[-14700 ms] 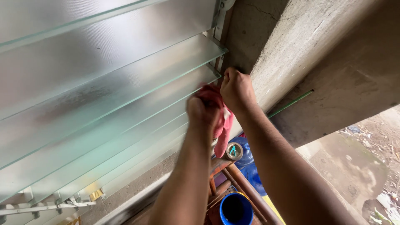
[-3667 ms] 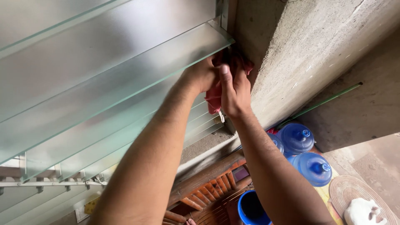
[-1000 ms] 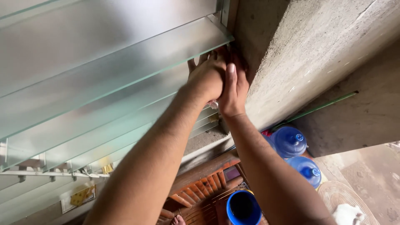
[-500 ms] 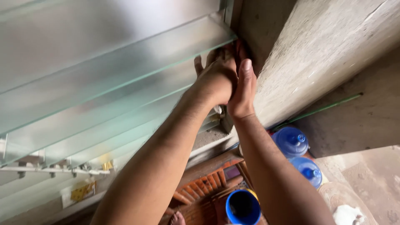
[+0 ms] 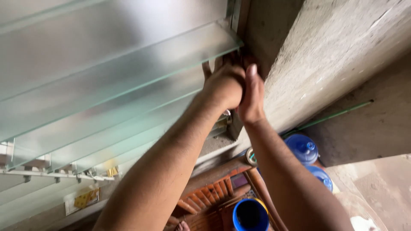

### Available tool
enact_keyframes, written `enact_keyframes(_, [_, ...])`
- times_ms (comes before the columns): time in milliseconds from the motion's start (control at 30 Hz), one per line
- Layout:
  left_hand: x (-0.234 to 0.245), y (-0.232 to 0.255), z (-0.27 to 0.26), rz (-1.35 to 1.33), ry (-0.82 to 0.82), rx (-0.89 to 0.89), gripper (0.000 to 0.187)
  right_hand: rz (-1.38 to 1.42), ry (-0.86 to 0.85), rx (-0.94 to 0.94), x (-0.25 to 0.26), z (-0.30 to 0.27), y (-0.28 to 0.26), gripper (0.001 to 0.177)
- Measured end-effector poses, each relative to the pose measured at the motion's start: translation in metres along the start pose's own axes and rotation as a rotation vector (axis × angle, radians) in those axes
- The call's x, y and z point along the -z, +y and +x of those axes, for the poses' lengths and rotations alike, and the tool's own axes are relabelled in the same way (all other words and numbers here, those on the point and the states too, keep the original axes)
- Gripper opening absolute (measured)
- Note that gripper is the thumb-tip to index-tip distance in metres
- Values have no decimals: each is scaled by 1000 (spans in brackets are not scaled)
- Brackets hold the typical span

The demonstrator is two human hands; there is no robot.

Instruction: Clean the glass louvers of a window using a cloth.

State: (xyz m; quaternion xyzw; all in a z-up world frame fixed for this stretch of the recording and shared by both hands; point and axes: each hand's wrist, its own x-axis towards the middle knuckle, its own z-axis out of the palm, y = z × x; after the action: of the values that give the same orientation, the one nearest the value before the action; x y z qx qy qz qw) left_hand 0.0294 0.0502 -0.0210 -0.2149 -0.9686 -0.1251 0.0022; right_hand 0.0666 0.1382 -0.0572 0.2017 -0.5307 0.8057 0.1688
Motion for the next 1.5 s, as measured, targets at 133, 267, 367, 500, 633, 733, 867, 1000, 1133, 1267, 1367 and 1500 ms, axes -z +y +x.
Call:
enact_keyframes(133, [8,3,-9,-247,-26,55,44,39,2,7,4,-4,8,73])
enact_keyframes(267, [27,10,-17,-53,-6,39,76,26,-26,-19,0,-4,5,71])
enact_keyframes(367, [25,13,-14,-135,11,47,82,62,-37,-15,0,4,-2,72])
enact_keyframes(500, [18,5,-18,-221,177,-31,80,-113,-47,28,3,-8,9,79])
enact_keyframes(633, [43,20,-30,-59,-66,47,95,-11,-3,-93,-1,1,-4,82])
enact_keyframes(733, [24,14,-23,-247,66,102,77,121,-7,-84,1,3,1,80])
enact_keyframes(867, [12,4,-18,-192,194,16,79,-30,-47,25,0,-5,5,77])
enact_keyframes(1000, [28,20,-23,-338,318,75,71,61,-37,39,5,5,7,73])
enact_keyframes(1133, [28,11,-12,-452,177,151,71,191,12,1,-5,0,12,73])
enact_keyframes(1267, [9,5,-10,-398,284,3,85,195,-21,50,-7,-1,6,74])
enact_keyframes(1367, [22,11,-9,-411,271,43,79,108,-64,66,2,-1,9,76])
enact_keyframes(1500, [26,15,-18,-359,190,112,94,-131,-60,126,6,-7,15,77])
